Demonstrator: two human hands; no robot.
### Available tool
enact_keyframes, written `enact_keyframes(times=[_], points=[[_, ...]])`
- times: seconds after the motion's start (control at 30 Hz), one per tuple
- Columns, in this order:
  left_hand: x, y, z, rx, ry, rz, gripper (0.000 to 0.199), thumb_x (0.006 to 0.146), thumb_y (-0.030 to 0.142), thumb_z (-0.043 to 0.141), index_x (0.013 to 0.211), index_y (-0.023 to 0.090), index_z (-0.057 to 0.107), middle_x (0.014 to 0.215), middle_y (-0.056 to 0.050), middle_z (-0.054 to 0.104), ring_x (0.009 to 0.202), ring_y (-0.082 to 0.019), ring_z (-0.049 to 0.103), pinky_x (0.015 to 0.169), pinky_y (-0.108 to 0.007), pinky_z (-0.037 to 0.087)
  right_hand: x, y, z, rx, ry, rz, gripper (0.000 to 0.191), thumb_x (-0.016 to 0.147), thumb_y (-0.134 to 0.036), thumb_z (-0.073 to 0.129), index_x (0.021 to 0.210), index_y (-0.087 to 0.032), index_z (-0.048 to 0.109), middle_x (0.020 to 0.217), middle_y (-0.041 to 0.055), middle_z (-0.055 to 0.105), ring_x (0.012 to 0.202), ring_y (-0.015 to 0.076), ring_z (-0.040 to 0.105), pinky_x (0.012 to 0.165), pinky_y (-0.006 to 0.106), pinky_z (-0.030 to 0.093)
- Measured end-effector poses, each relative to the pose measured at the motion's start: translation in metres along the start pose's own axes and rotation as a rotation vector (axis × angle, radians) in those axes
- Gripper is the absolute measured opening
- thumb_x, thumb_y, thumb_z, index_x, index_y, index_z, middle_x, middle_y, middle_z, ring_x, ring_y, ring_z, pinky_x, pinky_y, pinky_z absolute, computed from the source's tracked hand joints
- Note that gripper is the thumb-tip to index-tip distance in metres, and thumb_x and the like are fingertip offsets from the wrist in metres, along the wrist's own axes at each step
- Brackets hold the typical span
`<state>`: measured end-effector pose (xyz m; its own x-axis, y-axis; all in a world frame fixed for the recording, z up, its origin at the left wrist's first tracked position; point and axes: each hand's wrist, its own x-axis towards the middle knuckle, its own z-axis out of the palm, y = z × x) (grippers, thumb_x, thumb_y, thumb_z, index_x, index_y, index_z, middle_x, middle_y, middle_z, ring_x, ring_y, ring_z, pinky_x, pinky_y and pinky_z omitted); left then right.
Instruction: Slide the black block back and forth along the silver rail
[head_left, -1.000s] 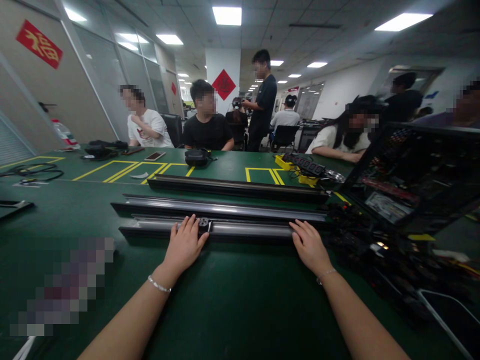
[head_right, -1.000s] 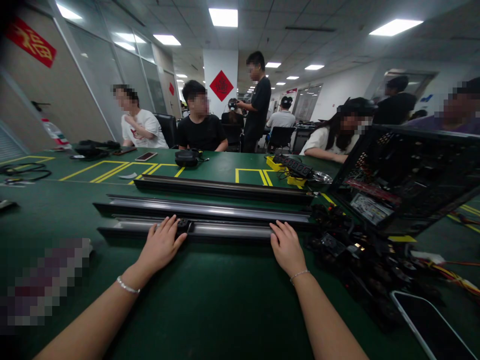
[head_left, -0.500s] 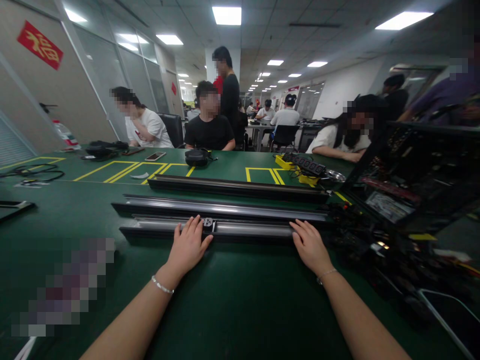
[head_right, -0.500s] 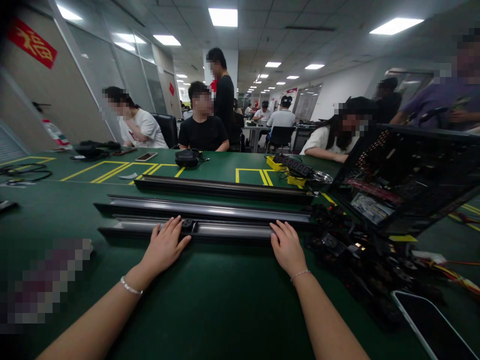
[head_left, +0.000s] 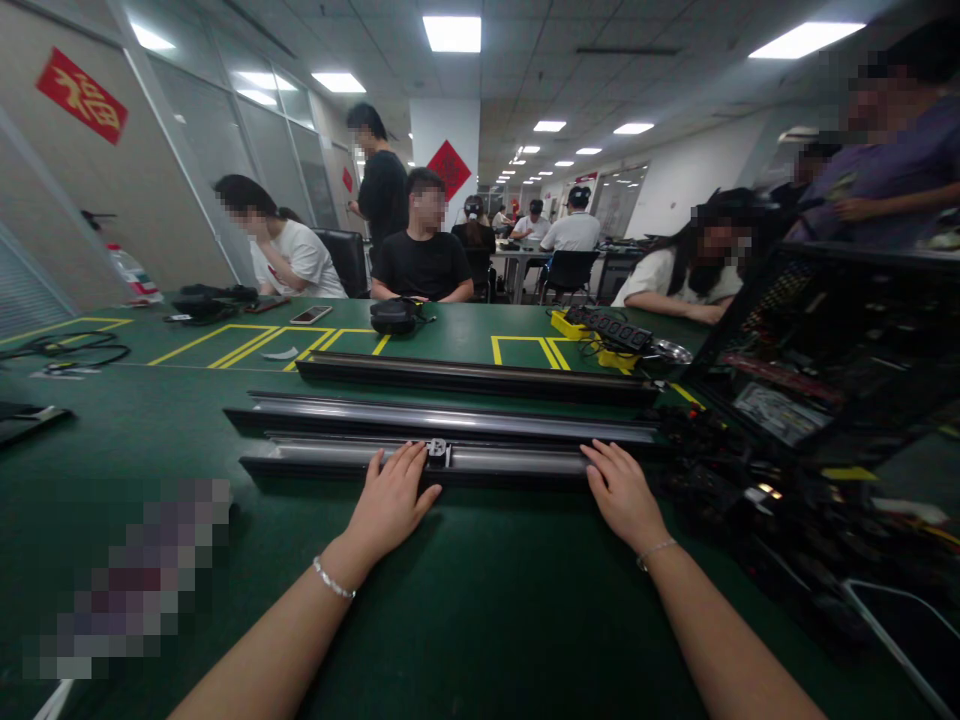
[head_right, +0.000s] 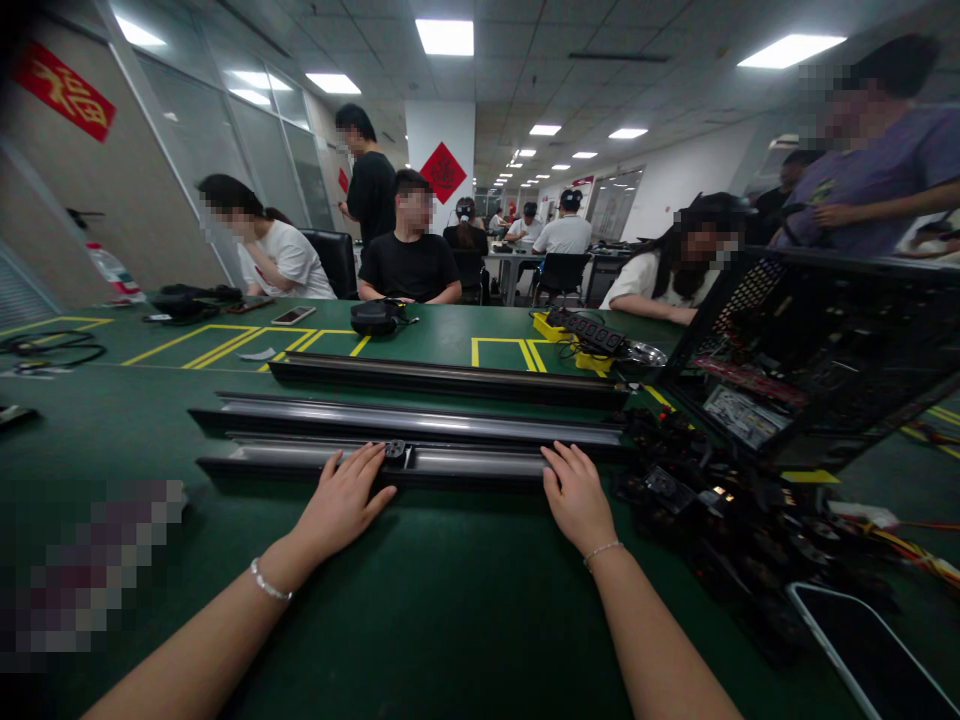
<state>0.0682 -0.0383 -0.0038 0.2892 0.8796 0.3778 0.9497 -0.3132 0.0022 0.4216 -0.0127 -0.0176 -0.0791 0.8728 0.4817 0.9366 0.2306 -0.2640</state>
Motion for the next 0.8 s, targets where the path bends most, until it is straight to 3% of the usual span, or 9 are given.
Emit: enact_keyframes(times=[0.4,0.8], points=[[0.0015,-0.0011,-0.0001,-0.12,-0.018,-0.005,0.048,0.088,0.044,0.037,0.128,0.019,0.045,0.13,-0.012,0.053,0.12,-0.023,0.047,0.107,-0.048,0.021,-0.0005,0.0005,0.0004,0.008,-0.013,0.005,0.044,0.089,-0.035,0.031,0.119,-0.018,0.059,0.128,0.0082,0.054,0.126,0.0244,0.037,0.106,0.045,0.031],[0.0054,0.006,-0.0058,-0.14,-0.076,-0.062,0.047,0.085,0.043,0.042,0.129,0.029,0.045,0.107,-0.005,0.063,0.105,-0.022,0.053,0.107,-0.052,0.015,0.0002,-0.0005,0.0009,0.0,0.0,0.006,0.043,0.088,-0.034,0.032,0.118,-0.018,0.059,0.127,0.0085,0.055,0.126,0.0241,0.037,0.104,0.046,0.033]])
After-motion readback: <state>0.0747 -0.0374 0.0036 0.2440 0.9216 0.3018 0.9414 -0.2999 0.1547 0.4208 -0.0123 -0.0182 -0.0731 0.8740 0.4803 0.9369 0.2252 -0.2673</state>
